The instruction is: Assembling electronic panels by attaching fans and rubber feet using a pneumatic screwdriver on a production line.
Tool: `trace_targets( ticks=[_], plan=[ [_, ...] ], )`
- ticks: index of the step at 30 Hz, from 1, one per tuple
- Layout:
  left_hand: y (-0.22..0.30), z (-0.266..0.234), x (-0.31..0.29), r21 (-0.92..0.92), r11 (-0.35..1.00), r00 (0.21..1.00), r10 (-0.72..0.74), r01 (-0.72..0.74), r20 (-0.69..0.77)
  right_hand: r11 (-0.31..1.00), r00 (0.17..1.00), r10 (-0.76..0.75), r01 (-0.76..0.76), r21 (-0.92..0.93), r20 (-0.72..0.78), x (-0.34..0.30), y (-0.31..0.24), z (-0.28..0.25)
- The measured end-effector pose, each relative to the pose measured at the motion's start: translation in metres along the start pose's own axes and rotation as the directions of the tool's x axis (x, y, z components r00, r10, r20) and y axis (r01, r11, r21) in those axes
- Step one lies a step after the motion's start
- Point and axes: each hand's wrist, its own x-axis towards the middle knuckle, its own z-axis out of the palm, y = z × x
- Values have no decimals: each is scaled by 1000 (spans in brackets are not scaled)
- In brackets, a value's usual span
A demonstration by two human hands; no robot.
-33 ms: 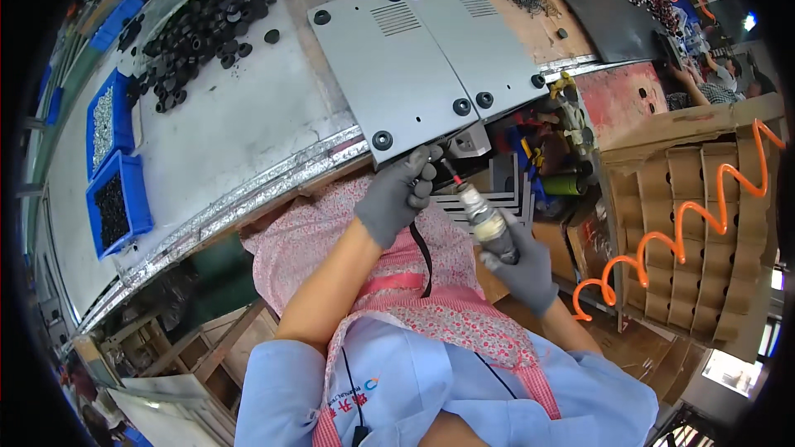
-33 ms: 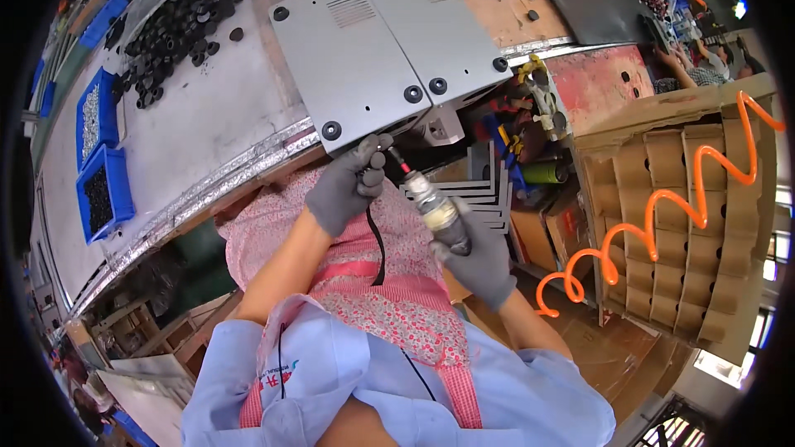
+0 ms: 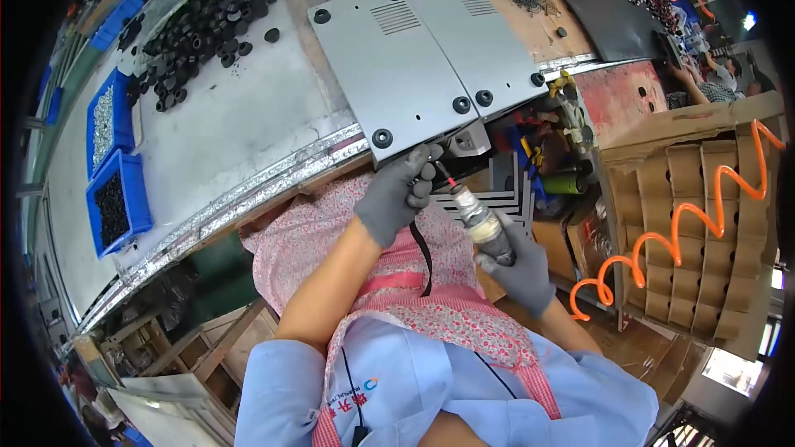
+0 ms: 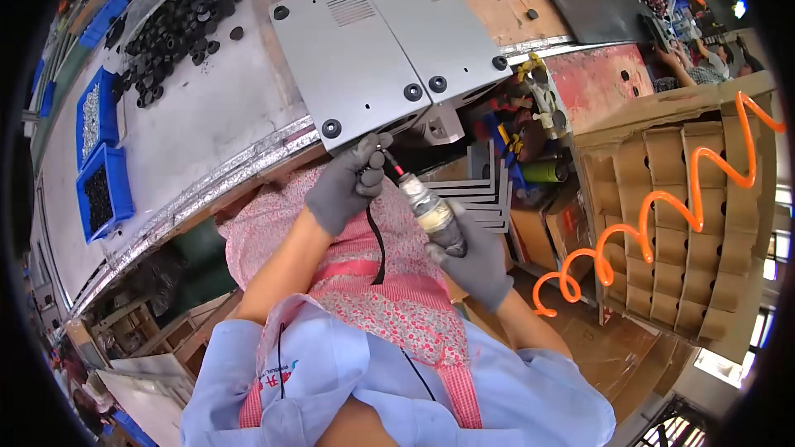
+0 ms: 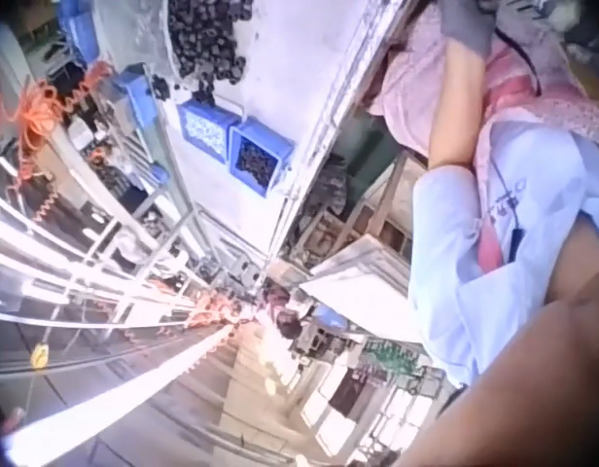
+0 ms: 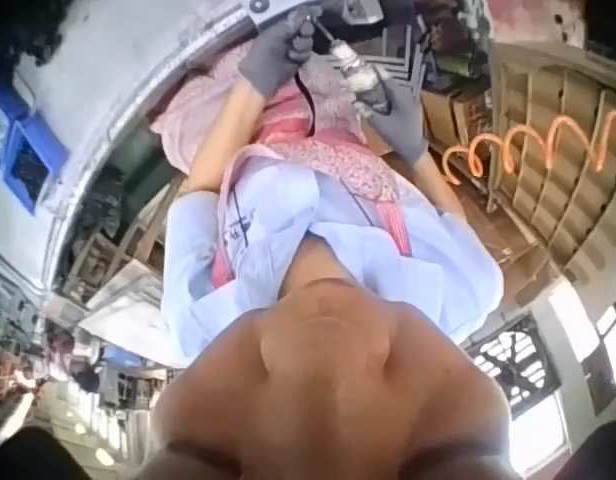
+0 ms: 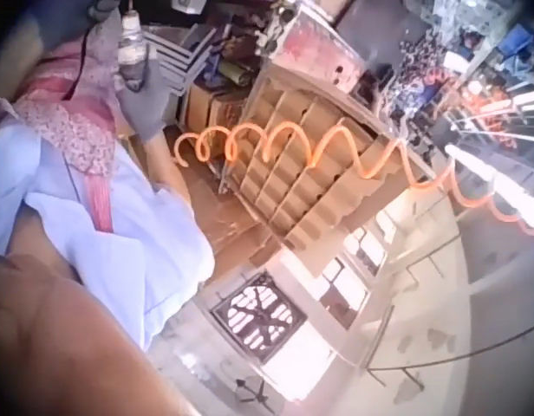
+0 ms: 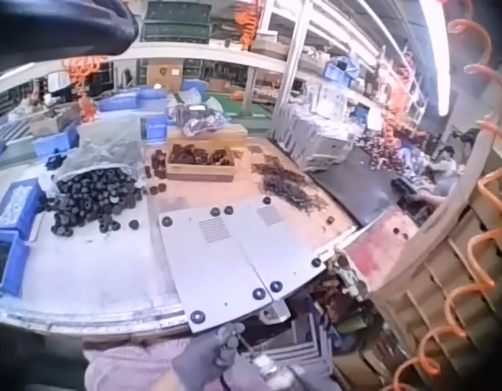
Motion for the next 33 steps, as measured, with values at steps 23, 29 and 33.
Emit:
trace_targets(
  ticks=[23, 29, 33],
  plan=[
    [-9, -19, -17, 39, 985, 982, 163, -167, 98, 823, 914, 261, -379, 424, 311, -5, -24, 22],
    [-13, -21, -15, -80, 984, 987, 160, -159, 9, 858, 932, 258, -342, 382, 254, 5, -21, 36],
    [-9, -26, -11, -54, 993, 995, 102, -102, 5, 888, 954, 215, -280, 365, 209, 10, -22, 41]
  ],
)
